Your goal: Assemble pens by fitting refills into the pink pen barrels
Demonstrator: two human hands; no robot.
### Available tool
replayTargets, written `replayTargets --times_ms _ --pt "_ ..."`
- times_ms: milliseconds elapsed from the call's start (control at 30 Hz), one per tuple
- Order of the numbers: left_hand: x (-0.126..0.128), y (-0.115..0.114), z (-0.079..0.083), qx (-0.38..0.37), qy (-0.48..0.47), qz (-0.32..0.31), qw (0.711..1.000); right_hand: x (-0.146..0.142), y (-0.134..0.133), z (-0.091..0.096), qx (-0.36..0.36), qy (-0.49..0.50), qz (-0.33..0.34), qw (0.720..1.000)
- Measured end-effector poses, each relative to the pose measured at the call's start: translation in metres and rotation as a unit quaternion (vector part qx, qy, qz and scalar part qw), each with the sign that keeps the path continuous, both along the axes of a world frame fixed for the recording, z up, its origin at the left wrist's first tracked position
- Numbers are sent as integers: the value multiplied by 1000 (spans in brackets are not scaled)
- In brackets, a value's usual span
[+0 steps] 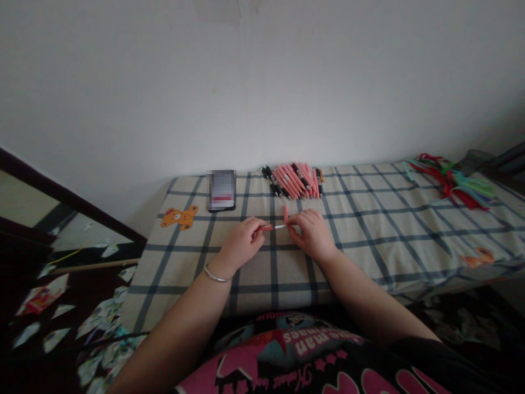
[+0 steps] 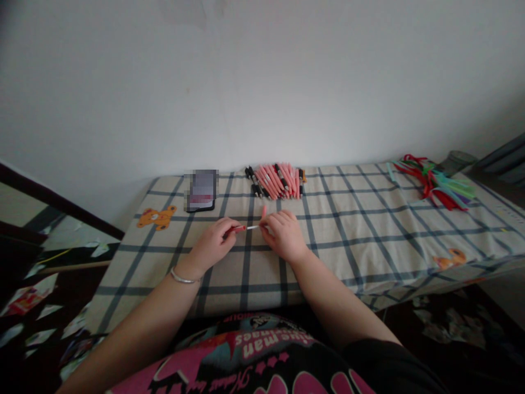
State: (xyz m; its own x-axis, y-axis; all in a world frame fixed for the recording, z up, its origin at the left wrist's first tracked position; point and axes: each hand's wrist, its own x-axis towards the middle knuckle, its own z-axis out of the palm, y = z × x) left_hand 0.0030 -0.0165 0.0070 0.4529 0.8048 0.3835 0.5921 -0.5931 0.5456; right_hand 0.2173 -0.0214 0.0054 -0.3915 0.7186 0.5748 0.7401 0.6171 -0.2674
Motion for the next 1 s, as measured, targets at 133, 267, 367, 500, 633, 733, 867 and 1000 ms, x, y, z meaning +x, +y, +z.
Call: replayTargets --times_ms 133,267,367,500,633,733,867,1000 --pt "0 -1 0 -4 19 -15 1000 0 0 -2 10 -12 -8 1000" --pt "1 -1 0 3 30 -22 999 1 0 -2 18 -29 4 999" --pt "2 -2 1 14 67 -22 997 0 -1 -1 21 -37 20 999" --pt "5 -4 4 33 109 -20 993 -3 -2 -2 4 -47 27 999" --pt "7 -5 3 47 129 -15 990 -5 -1 -4 -12 -46 31 998" --pt "7 -6 2 54 137 -8 989 -6 0 -6 -18 -43 29 998" --pt "7 -5 1 55 128 7 990 -5 0 -5 -19 -39 26 999" --pt "6 -4 1 47 105 35 993 -2 -1 -4 -17 -21 -12 1000"
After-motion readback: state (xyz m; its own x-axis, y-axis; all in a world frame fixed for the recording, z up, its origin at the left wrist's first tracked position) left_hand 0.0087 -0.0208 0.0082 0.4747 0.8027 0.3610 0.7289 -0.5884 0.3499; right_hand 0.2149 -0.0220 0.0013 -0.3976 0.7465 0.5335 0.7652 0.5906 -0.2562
